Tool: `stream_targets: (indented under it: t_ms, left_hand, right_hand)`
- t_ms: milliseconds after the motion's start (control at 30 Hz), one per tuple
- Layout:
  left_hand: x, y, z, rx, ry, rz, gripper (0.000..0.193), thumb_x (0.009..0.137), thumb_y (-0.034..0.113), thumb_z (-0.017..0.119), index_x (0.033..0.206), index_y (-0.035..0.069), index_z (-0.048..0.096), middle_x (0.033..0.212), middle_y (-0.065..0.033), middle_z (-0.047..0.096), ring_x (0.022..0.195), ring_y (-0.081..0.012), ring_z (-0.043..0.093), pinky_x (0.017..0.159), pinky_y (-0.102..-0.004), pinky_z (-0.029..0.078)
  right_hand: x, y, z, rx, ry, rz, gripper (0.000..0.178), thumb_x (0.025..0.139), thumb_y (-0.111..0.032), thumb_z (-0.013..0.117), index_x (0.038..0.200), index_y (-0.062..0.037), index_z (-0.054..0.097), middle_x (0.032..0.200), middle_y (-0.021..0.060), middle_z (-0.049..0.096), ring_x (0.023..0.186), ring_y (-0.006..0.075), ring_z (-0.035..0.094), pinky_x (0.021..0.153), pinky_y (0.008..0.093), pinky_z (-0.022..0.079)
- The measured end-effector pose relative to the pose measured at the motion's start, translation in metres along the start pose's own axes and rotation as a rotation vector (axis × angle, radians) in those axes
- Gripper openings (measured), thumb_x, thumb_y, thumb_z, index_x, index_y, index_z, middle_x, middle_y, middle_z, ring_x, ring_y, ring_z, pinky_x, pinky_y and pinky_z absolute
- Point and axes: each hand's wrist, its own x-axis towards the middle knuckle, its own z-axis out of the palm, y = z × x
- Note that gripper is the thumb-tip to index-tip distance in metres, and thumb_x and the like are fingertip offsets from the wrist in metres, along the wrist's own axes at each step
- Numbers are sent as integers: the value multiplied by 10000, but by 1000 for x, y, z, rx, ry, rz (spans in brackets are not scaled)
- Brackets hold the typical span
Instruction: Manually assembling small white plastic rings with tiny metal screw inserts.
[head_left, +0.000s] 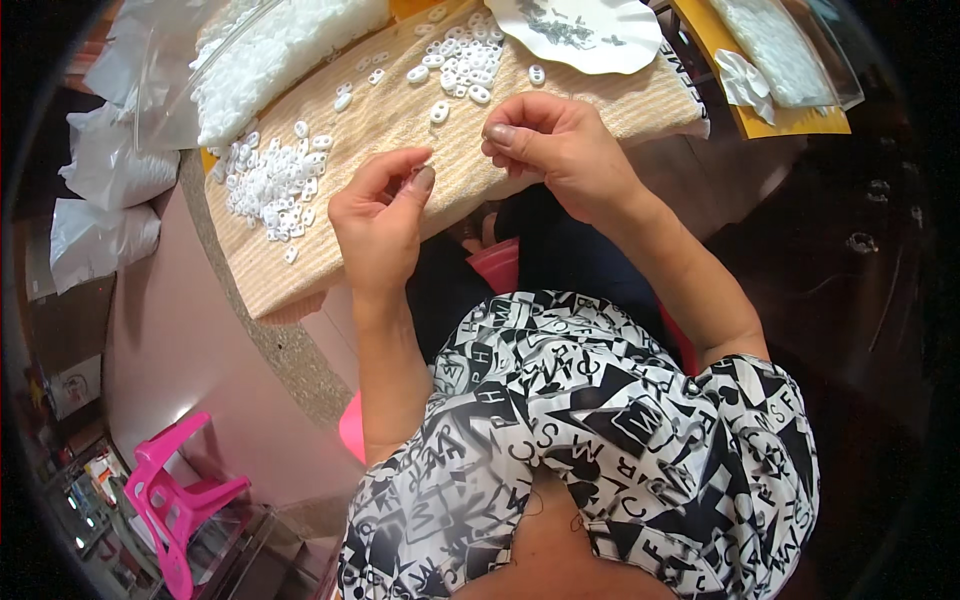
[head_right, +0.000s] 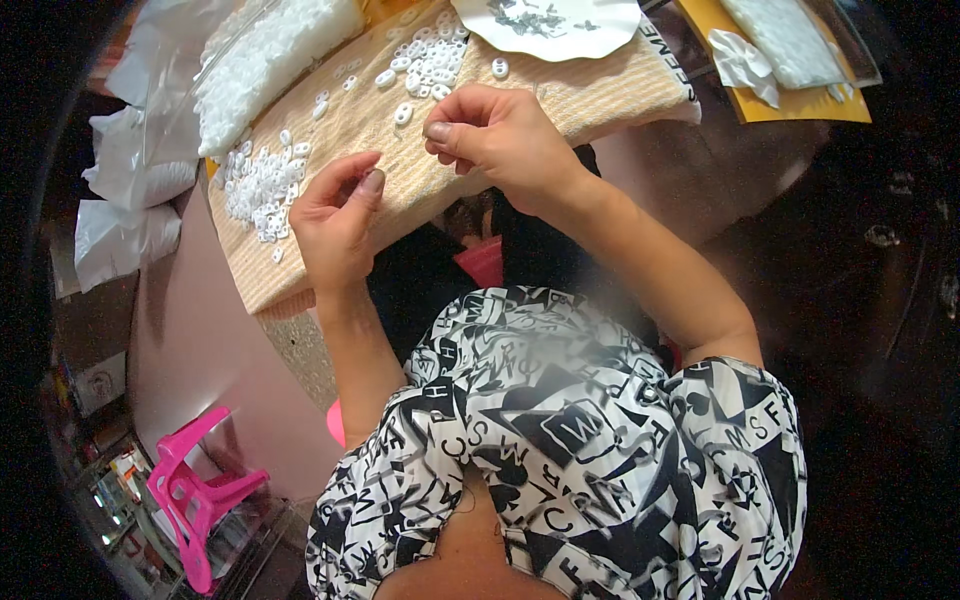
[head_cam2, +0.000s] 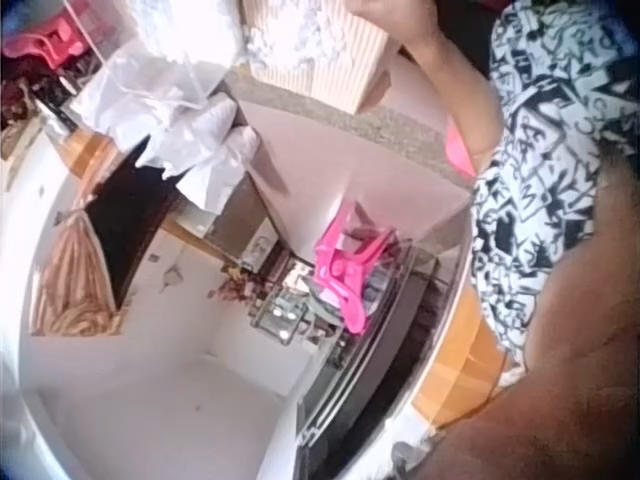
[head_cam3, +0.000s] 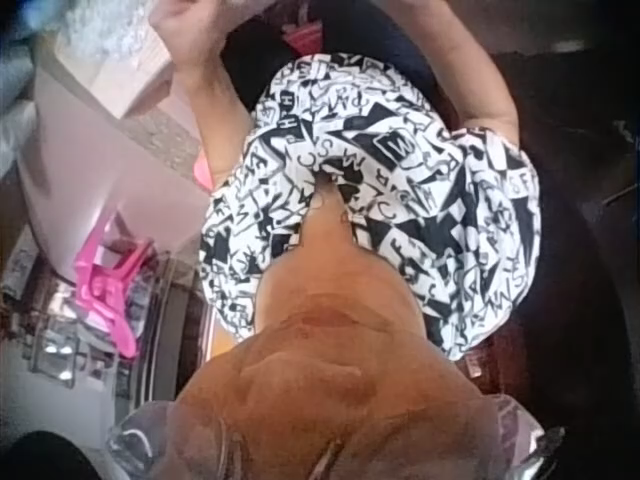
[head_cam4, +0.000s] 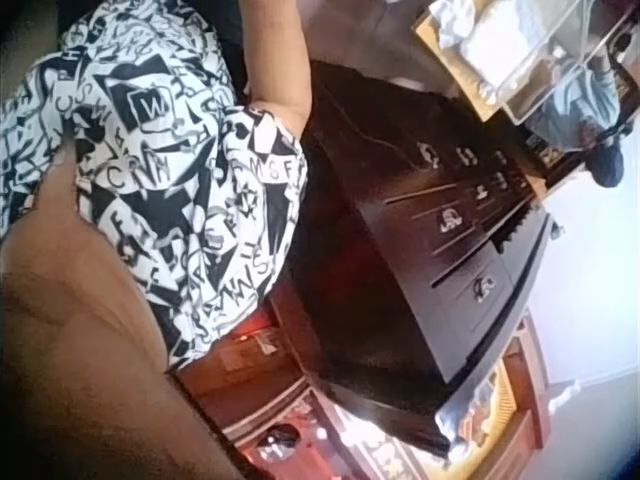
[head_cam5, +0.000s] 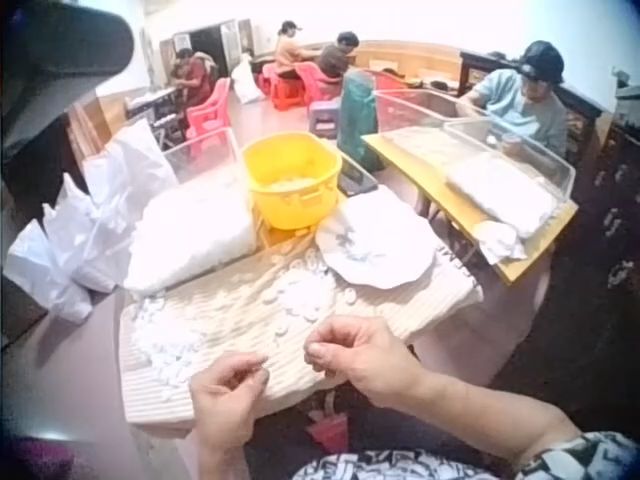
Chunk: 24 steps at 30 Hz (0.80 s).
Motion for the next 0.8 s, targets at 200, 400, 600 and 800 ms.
stream_targets:
  t_ms: [200, 400, 600, 800]
  left_hand:
    - [-4, 10, 6, -768, -15, -317, 202, 782, -35, 575, 982, -30, 549, 820, -133, 607, 668, -155, 595, 600, -237, 505]
    - [-9, 15, 14, -903, -105, -288, 159, 802, -31, 549, 959, -21, 526, 842, -158, 607, 702, -185, 614, 601, -263, 528]
    - [-13, 15, 20, -881, -123, -302, 141, 816, -4, 547, 954, -24, 522, 819, -138, 603, 678, -176, 607, 585, -250, 517]
    - [-14, 10, 21, -835, -144, -234, 127, 832, 30, 543, 937, -38, 521, 801, -133, 605, 629, -156, 584, 550, -219, 485]
  right_hand:
    - [-5, 0, 8, -16, -7, 21, 97, 811, -100, 577, 820, -4, 587, 707, 12, 582, 618, 55, 496, 553, 190, 416]
    - [-11, -4, 16, -161, 20, -65, 92, 800, -72, 565, 827, 13, 589, 683, 8, 565, 633, 50, 494, 553, 196, 411]
    - [-16, -11, 19, -224, -3, -66, 112, 845, -102, 545, 851, 8, 559, 770, 10, 564, 704, 60, 514, 631, 195, 431]
    - [-17, -13, 17, -373, 42, -143, 111, 839, -93, 550, 864, 14, 561, 788, 1, 569, 740, 52, 517, 653, 187, 437]
